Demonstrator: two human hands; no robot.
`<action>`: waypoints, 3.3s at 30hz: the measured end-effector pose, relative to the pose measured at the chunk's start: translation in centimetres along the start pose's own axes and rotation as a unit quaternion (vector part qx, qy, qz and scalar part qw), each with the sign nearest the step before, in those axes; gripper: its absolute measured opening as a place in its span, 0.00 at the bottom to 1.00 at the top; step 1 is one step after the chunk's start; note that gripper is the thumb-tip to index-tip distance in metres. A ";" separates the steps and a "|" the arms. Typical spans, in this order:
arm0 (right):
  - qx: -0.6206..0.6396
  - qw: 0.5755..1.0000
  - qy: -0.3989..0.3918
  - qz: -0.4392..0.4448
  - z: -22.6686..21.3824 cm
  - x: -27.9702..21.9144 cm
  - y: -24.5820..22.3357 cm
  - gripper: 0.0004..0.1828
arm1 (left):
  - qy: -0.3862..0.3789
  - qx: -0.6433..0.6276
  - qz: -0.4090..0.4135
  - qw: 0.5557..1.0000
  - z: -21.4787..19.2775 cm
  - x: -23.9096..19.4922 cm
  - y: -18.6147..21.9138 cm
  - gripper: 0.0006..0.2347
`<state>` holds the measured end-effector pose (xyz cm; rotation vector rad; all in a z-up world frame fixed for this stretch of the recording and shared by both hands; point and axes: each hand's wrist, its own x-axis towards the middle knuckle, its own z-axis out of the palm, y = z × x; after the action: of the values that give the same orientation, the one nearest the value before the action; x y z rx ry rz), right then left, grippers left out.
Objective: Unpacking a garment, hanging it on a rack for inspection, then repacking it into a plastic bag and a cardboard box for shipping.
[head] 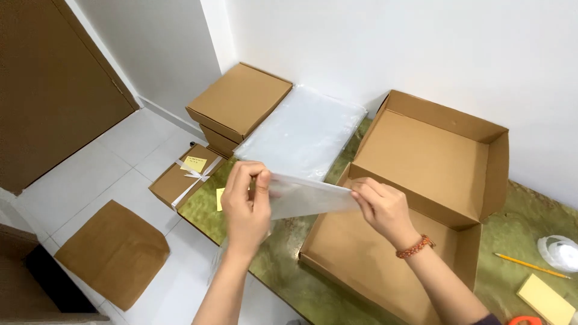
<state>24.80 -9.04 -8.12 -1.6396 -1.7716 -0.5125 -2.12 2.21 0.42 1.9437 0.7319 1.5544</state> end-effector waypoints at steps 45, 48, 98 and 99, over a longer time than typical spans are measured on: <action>0.693 0.634 0.106 0.325 -2.1 -0.4 2.3 0.20 | -0.210 0.113 -0.385 0.892 10.7 -16.6 -19.5 0.21; 0.671 0.518 0.185 0.497 0.9 -0.6 6.2 0.13 | -0.198 0.038 -0.389 0.899 9.1 -13.3 -19.2 0.26; 0.176 0.551 -0.461 0.673 26.8 1.3 8.5 0.05 | -0.476 -0.022 -0.598 0.645 4.8 11.3 -47.1 0.25; 0.115 0.557 -0.525 0.633 27.3 0.9 8.6 0.15 | -0.462 -0.018 -0.603 0.649 5.3 11.2 -47.3 0.29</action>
<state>27.69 11.36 -27.95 -2.6079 -0.5452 1.5682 1.41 43.09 -26.18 1.2806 1.0766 -0.2648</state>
